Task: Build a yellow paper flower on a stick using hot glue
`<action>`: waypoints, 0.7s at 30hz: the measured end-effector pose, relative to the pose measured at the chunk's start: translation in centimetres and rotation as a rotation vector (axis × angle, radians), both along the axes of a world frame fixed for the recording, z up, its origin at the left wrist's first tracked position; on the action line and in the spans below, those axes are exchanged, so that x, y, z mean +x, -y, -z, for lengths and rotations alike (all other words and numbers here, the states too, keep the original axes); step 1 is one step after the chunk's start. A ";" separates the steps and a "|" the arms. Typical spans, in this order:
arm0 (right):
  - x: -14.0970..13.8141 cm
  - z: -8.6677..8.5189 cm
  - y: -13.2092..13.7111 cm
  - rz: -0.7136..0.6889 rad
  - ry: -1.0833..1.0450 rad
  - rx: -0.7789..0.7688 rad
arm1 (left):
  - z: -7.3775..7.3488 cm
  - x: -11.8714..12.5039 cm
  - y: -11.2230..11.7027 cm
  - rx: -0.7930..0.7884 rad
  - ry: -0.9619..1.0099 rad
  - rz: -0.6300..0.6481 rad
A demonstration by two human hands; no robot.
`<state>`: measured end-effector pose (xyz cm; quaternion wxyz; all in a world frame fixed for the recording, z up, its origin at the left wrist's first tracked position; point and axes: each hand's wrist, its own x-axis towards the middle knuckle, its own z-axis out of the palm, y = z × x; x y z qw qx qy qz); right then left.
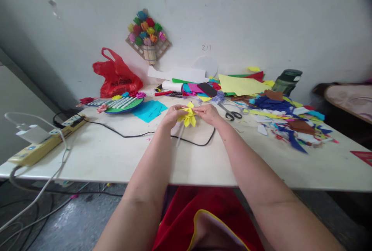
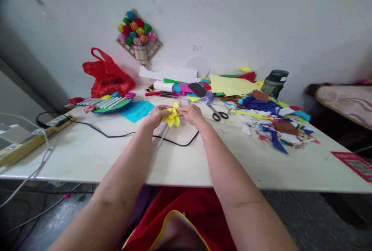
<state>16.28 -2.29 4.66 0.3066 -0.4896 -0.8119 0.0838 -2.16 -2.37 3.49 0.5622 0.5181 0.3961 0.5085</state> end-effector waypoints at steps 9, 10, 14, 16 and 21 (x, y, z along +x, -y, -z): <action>-0.2 -0.1 0.2 0.037 0.122 0.045 | -0.2 0.3 0.1 -0.059 -0.014 -0.045; -0.2 -0.2 0.3 0.040 0.130 0.045 | -0.2 0.4 0.1 -0.066 -0.018 -0.053; -0.3 -0.2 0.4 0.050 0.159 0.043 | -0.1 0.5 0.0 -0.074 -0.031 -0.078; -0.3 -0.2 0.4 0.052 0.170 0.049 | 0.0 0.5 0.0 -0.067 -0.037 -0.079; -0.3 -0.2 0.4 0.052 0.195 0.051 | 0.2 0.4 -0.3 -0.051 -0.044 -0.081</action>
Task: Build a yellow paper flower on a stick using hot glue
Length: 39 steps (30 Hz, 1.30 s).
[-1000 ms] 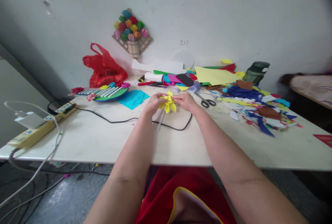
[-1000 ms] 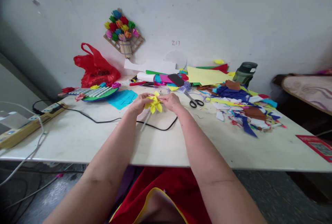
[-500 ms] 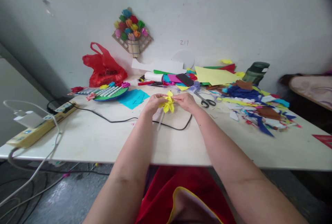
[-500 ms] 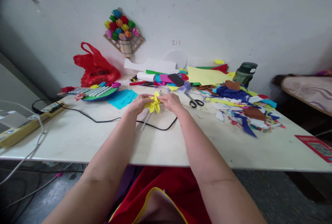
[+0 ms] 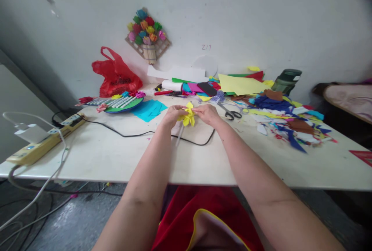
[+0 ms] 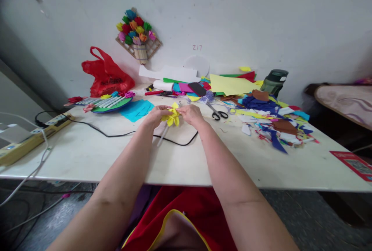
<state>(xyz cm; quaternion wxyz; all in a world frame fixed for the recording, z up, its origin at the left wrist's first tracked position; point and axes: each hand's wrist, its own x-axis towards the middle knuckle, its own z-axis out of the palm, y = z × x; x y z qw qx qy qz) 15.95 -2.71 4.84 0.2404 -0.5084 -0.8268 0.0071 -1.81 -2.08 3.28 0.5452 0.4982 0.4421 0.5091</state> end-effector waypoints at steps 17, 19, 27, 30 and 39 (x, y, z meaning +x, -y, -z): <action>-0.5 0.4 0.2 0.043 0.051 0.034 | 0.2 0.4 -0.2 0.005 -0.026 -0.072; -0.6 0.4 0.3 0.045 0.066 0.034 | 0.2 0.4 -0.2 0.007 -0.027 -0.080; -0.9 0.2 0.6 0.044 0.132 0.050 | -0.1 0.6 0.2 -0.043 -0.025 -0.094; -0.9 0.1 0.8 0.030 0.157 0.057 | -0.3 0.6 0.3 -0.056 -0.024 -0.096; -0.4 0.2 0.5 0.007 0.149 0.051 | -0.4 0.6 0.4 -0.031 -0.019 -0.057</action>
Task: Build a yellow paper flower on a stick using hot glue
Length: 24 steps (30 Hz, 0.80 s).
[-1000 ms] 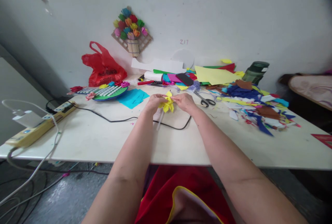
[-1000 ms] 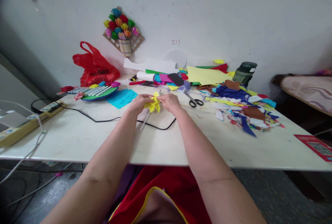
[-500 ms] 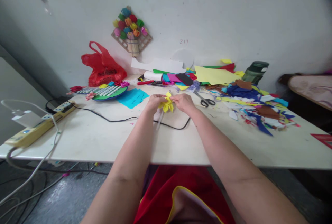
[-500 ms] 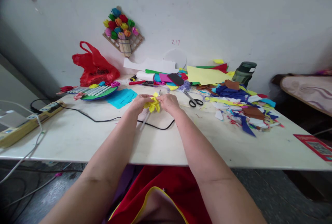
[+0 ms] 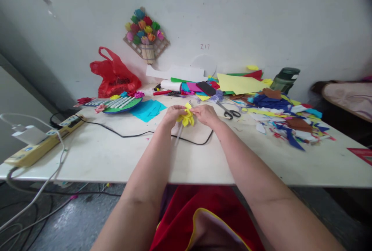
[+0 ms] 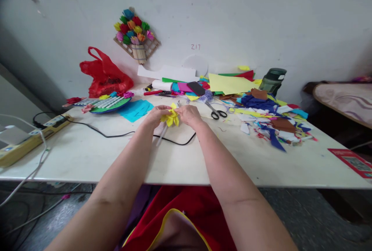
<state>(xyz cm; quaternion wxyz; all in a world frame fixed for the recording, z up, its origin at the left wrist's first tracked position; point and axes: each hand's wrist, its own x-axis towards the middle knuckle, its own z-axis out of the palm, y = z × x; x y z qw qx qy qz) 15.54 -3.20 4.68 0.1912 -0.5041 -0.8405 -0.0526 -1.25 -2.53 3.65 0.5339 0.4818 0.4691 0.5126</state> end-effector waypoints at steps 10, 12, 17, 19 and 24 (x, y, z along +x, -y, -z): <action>0.6 0.0 -0.3 -0.031 -0.019 -0.023 | 0.1 -0.2 0.0 -0.005 -0.017 0.042; 0.6 -0.1 -0.3 -0.034 -0.024 -0.031 | 0.1 -0.2 0.0 -0.007 -0.017 0.042; 0.7 -0.2 -0.3 -0.054 -0.027 -0.046 | 0.0 -0.2 0.1 -0.007 -0.010 0.057; 0.8 -0.2 -0.4 -0.057 -0.033 -0.048 | -0.1 -0.2 0.2 -0.006 -0.010 0.060; 0.8 -0.2 -0.4 -0.055 -0.048 -0.059 | -0.1 -0.2 0.3 -0.007 -0.001 0.060</action>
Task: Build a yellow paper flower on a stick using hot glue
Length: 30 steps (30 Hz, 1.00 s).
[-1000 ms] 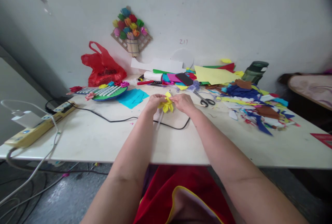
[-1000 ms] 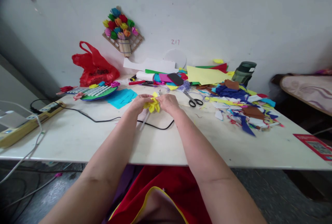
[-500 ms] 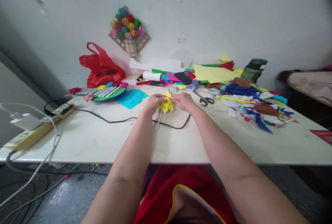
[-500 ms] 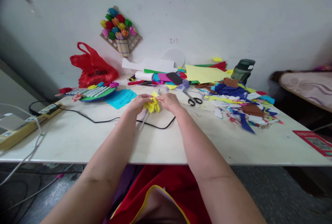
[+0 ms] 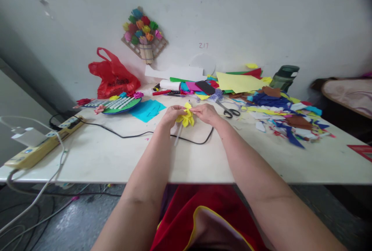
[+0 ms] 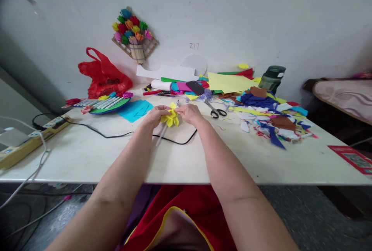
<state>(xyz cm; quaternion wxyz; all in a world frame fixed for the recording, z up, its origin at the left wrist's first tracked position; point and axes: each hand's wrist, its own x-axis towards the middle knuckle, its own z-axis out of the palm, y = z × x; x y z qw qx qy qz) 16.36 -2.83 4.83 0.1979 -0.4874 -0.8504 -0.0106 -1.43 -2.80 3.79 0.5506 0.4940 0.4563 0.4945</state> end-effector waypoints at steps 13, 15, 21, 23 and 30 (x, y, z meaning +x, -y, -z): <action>0.0 -0.2 0.2 0.001 -0.023 -0.005 | -0.1 -0.1 0.1 0.010 -0.012 0.010; 0.0 -0.1 0.2 0.001 -0.026 -0.001 | 0.0 -0.1 0.1 0.008 -0.011 0.011; 0.1 -0.1 0.0 -0.003 -0.021 0.008 | -0.1 -0.2 0.0 0.006 -0.018 0.008; 0.2 -0.1 0.0 -0.009 -0.013 0.011 | -0.1 -0.2 0.0 0.010 -0.020 0.007; 0.1 -0.3 0.3 -0.011 -0.002 0.012 | -0.2 -0.2 0.1 0.010 -0.028 0.003</action>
